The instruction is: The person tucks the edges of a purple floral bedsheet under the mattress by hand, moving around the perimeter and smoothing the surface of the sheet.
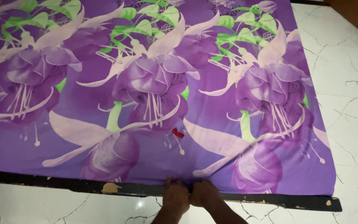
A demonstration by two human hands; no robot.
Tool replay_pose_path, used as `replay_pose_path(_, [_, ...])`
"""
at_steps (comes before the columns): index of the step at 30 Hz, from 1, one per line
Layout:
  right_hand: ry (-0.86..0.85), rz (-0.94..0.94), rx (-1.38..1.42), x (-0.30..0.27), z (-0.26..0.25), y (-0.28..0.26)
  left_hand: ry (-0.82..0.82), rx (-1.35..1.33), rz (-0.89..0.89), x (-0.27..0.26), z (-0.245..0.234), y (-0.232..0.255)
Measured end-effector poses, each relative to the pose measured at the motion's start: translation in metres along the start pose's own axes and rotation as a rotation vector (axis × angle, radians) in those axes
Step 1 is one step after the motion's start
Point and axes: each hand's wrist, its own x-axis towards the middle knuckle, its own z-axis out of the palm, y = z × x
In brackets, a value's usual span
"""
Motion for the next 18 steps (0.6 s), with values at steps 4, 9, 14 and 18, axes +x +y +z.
replay_pose_path(4, [-0.009,-0.045,-0.042,0.027,0.006,0.010,-0.072,-0.081,-0.080,0.000,-0.016,0.000])
replay_pose_path(9, [0.072,-0.093,-0.045,0.034,0.030,0.023,-0.040,-0.079,-0.133,-0.008,-0.015,0.002])
replay_pose_path(14, [0.610,-0.591,0.184,-0.021,0.036,0.046,0.160,0.236,-0.070,-0.001,-0.012,0.029])
replay_pose_path(18, [0.425,-0.162,0.115,-0.048,0.025,0.052,-0.061,0.369,-0.085,-0.011,-0.006,0.038])
